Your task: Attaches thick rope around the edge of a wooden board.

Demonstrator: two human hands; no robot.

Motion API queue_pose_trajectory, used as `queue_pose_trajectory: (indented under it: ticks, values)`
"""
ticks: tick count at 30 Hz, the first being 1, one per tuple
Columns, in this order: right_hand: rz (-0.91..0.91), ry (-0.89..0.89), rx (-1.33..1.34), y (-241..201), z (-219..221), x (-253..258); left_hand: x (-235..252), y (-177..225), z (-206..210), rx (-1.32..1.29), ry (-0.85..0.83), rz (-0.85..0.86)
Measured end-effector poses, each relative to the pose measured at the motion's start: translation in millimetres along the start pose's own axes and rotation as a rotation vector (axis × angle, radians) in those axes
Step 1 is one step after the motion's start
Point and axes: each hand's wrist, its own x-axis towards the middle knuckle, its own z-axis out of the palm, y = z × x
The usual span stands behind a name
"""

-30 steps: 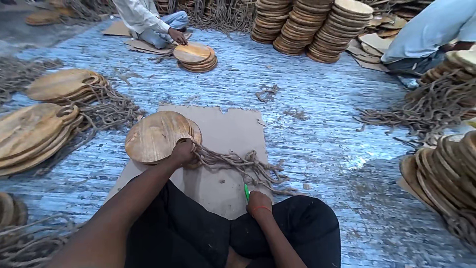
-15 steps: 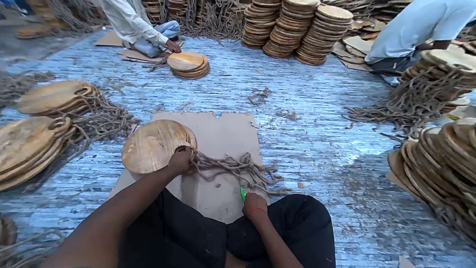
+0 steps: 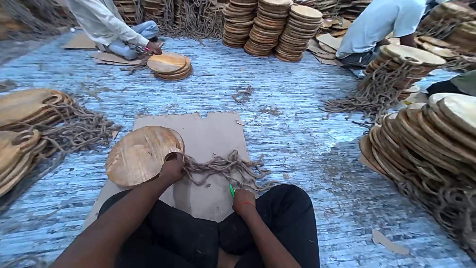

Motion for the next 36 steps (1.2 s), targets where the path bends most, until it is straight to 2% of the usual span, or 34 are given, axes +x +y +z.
queue_pose_trajectory:
  ticks: [4, 11, 20, 23, 26, 28, 31, 34, 36]
  values:
    - [-0.002, 0.009, 0.027, 2.7, 1.3, -1.8, 2.0, 2.8, -3.4, 0.021, 0.015, -0.017]
    - [-0.041, -0.004, 0.065, 5.1, 0.3, -3.8, 18.5, -5.7, -15.9, -0.012, 0.067, -0.143]
    - [-0.026, -0.020, 0.068, 1.1, -2.2, -0.3, 27.3, -11.9, -19.6, 0.020, 0.016, -0.179]
    - [-0.004, -0.029, 0.101, 2.6, -4.3, 0.5, 19.4, -6.9, -35.0, 0.107, -0.036, -0.146]
    - [0.010, -0.029, 0.164, 8.3, -15.0, -1.3, 4.7, -2.6, -59.0, 0.090, -0.046, -0.147]
    - [0.002, -0.005, 0.229, 18.6, -26.3, -0.4, 3.5, -8.3, -64.3, -0.005, 0.005, -0.083]
    - [-0.044, 0.155, 0.394, 38.1, -42.3, 20.0, 20.2, -11.6, -46.9, -0.155, 0.113, 0.179]
    - [-0.132, 0.416, 0.521, 45.2, -53.9, 47.7, 30.2, 9.4, -26.2, -0.090, 0.134, 0.414]
    - [-0.223, 0.472, 0.545, 41.9, -60.0, 65.6, 37.2, 18.5, -13.5, 0.042, 0.084, 0.495]
